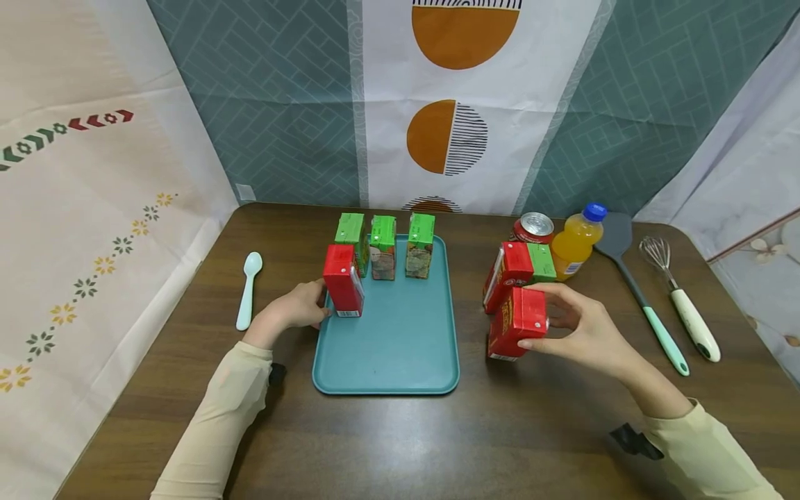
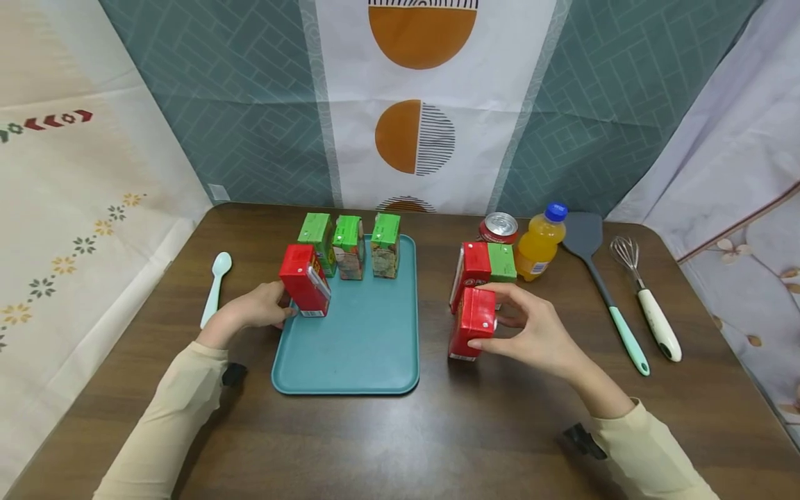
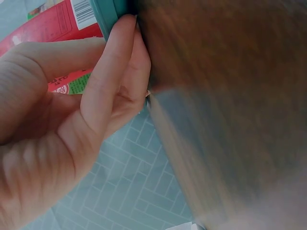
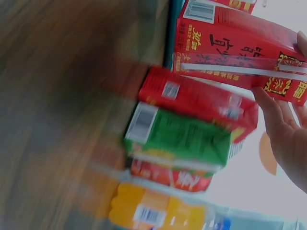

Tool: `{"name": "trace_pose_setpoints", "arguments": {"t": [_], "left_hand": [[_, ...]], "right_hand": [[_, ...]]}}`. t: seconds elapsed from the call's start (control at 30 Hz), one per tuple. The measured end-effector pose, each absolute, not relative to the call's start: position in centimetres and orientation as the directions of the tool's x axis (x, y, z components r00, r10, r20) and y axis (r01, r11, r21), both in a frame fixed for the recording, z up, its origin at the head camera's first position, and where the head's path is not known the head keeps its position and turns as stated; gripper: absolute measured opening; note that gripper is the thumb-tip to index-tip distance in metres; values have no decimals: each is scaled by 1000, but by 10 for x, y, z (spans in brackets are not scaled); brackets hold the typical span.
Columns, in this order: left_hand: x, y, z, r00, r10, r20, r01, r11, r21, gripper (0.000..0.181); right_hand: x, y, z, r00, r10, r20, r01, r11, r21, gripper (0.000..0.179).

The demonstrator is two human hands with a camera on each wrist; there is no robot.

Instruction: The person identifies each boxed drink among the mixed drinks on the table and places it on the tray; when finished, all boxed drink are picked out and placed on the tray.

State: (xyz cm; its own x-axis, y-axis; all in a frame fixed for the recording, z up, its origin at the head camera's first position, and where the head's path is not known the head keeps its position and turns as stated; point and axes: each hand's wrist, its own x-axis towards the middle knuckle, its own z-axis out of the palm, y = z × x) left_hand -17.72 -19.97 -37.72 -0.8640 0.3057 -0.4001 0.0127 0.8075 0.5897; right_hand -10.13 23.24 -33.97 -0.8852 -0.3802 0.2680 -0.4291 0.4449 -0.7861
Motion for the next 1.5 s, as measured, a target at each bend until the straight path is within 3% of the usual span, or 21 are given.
{"name": "trace_pose_setpoints", "arguments": {"t": [0.67, 1.5], "left_hand": [[-177, -203, -380, -865, 300, -401, -11, 790, 614, 55], [-178, -201, -380, -866, 300, -400, -7, 792, 611, 58]], "right_hand": [[-140, 141, -340, -878, -427, 215, -358, 289, -888, 66], [-196, 57, -349, -881, -461, 108, -254, 269, -929, 69]]}}
